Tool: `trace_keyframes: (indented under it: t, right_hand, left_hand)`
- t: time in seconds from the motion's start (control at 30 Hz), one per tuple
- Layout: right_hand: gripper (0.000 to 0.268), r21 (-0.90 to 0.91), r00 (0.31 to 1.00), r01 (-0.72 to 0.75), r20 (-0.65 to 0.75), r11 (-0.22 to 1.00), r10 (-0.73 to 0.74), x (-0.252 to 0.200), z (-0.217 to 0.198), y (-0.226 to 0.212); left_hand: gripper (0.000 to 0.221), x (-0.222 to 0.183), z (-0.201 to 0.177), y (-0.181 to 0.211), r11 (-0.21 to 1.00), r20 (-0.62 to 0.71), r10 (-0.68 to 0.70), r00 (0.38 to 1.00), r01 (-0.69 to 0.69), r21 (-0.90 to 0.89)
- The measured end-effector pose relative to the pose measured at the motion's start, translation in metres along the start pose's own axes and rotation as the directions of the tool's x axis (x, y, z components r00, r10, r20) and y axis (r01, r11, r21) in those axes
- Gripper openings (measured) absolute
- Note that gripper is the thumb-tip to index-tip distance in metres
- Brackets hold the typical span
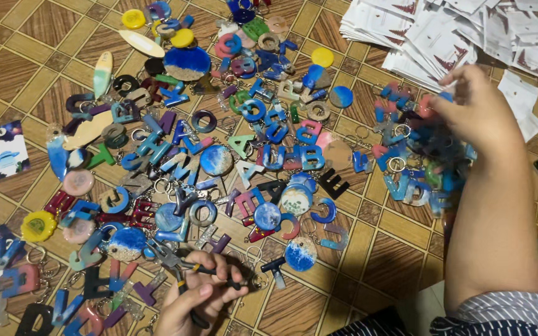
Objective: The person attaches metal rings and chains to resin letter charms using pliers.
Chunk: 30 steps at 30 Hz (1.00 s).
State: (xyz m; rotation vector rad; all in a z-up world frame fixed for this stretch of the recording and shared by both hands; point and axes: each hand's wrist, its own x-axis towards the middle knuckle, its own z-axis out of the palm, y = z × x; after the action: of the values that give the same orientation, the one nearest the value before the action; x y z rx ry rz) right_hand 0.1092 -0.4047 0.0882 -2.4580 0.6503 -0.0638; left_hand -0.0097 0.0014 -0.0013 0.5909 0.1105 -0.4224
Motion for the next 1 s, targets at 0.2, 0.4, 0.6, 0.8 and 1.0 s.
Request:
trace_keyframes:
  t: [0.2,0.4,0.6,0.8,1.0]
  right_hand:
    - [0.011,-0.346,1.000,-0.020,-0.030,0.938,0.010,0.039,0.013,0.084]
    - [0.035,-0.265,0.883,0.309,0.436,0.913,-0.172,-0.025,0.023,-0.024]
    - [0.059,-0.396,0.775,0.502,0.600,0.769,-0.197,-0.023,0.074,-0.014]
    - [0.044,-0.267,0.776,0.571,0.482,0.776,-0.406,-0.042,0.103,-0.030]
    - [0.046,-0.060,0.658,0.716,0.389,0.696,-0.644,-0.042,0.133,-0.042]
  left_hand:
    - [0.028,0.000,-0.001,0.002,1.000,-0.014,-0.012,1.000,0.013,0.025]
    - [0.028,0.003,-0.009,0.004,1.000,0.065,-0.014,0.998,0.015,-0.018]
    - [0.028,-0.001,-0.007,0.005,1.000,0.016,-0.014,1.000,0.014,0.003]
    - [0.027,-0.001,-0.010,0.002,1.000,-0.031,-0.017,0.999,0.017,-0.022]
    - [0.026,0.000,-0.005,0.004,0.999,-0.071,-0.047,0.996,0.047,-0.003]
